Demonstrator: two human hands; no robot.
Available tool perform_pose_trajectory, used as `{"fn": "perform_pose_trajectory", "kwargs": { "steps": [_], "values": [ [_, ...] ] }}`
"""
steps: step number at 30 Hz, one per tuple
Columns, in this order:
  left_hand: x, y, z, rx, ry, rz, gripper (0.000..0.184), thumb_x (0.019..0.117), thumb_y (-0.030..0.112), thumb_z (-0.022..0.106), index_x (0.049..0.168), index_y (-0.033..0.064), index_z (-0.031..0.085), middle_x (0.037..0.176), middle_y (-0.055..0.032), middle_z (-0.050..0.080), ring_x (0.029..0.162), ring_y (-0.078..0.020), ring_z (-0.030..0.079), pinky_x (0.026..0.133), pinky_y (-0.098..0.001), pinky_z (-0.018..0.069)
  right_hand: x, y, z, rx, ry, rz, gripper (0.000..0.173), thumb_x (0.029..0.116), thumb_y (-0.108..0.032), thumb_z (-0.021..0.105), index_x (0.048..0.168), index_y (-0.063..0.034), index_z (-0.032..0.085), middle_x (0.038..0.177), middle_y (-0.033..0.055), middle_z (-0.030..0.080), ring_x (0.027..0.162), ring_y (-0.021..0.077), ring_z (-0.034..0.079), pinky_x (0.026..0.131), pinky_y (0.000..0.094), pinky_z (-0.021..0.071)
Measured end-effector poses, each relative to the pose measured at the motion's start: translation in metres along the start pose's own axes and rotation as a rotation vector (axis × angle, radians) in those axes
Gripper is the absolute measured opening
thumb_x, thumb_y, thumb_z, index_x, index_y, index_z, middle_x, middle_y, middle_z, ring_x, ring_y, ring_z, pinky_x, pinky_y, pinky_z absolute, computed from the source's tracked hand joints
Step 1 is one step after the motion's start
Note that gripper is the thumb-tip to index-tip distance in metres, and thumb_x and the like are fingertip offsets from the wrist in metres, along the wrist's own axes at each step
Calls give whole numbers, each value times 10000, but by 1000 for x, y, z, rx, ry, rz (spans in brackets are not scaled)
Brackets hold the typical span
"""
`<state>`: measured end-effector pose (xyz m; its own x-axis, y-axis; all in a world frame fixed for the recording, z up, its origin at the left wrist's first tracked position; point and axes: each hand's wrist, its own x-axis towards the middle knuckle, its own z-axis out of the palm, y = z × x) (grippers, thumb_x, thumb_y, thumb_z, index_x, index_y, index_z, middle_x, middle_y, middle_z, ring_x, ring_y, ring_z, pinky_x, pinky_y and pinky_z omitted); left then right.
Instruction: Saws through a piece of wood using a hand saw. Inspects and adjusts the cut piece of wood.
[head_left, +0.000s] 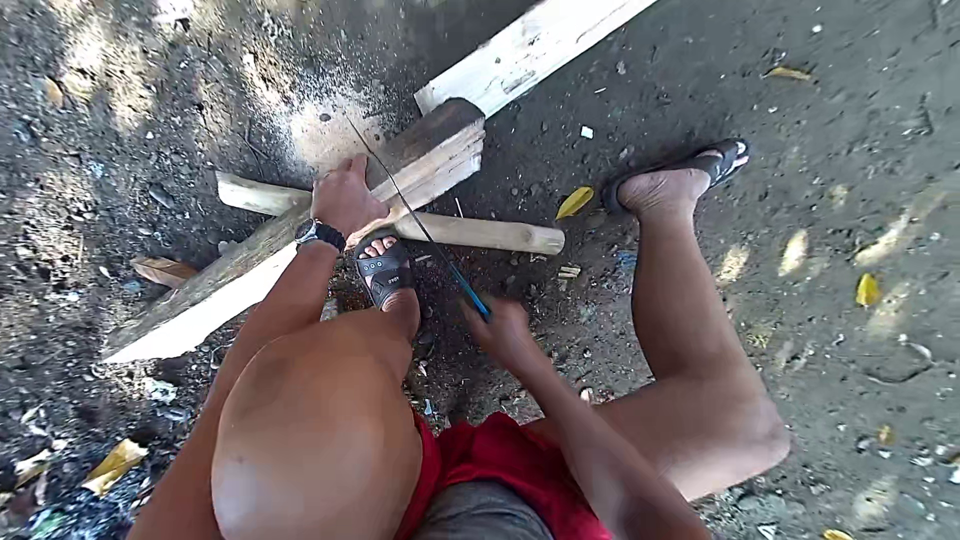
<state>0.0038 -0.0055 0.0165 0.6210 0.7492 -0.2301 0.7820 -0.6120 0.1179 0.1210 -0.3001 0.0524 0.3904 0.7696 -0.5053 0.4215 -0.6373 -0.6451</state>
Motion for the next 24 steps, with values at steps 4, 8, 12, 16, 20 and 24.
{"fn": "perform_pose_trajectory", "kwargs": {
  "steps": [4, 8, 12, 16, 20, 24],
  "values": [
    [24, -7, 16, -105, -292, -121, 959, 668, 540, 837, 1474, 149, 494, 1339, -181, 632, 1144, -433, 649, 887, -701, 511, 115, -44, 31, 90, -16, -11, 460, 1035, -467, 542, 941, -50, 710, 745, 111, 657, 699, 274, 667, 676, 526, 555],
    [17, -4, 13, -105, -278, -117, 936, 652, 548, 835, 1443, 151, 530, 1308, -185, 649, 1128, -433, 657, 882, -703, 510, 41, -26, 18, 125, 6, -10, 500, 1036, -551, 519, 1019, -77, 675, 704, 122, 608, 573, 284, 608, 520, 510, 531],
    [19, -2, 13, -111, -288, -96, 953, 674, 535, 831, 1466, 119, 503, 1326, -202, 636, 1149, -438, 646, 898, -694, 505, -115, 45, -15, 13, 68, 54, 438, 1026, -488, 555, 930, -83, 693, 616, 16, 579, 525, 135, 564, 501, 375, 503],
    [18, -5, 15, -126, -263, -89, 988, 658, 518, 843, 1489, 118, 490, 1344, -202, 626, 1162, -440, 635, 915, -689, 497, -120, 27, -27, -50, 76, 41, 388, 1029, -431, 554, 877, -100, 686, 574, -14, 548, 478, 92, 522, 448, 316, 459],
    [21, -5, 12, -89, -267, -103, 965, 669, 537, 821, 1490, 153, 490, 1363, -162, 628, 1147, -418, 651, 891, -671, 520, 77, -23, 15, 17, -42, -19, 447, 1052, -419, 532, 971, -21, 719, 738, 141, 666, 689, 293, 677, 669, 535, 568],
    [16, -2, 15, -105, -299, -114, 940, 672, 546, 830, 1464, 155, 511, 1343, -168, 637, 1127, -433, 657, 878, -699, 513, 98, -51, 23, 100, -42, 36, 483, 1034, -505, 535, 971, -50, 686, 754, 132, 639, 679, 300, 649, 632, 532, 541]
  ]
}}
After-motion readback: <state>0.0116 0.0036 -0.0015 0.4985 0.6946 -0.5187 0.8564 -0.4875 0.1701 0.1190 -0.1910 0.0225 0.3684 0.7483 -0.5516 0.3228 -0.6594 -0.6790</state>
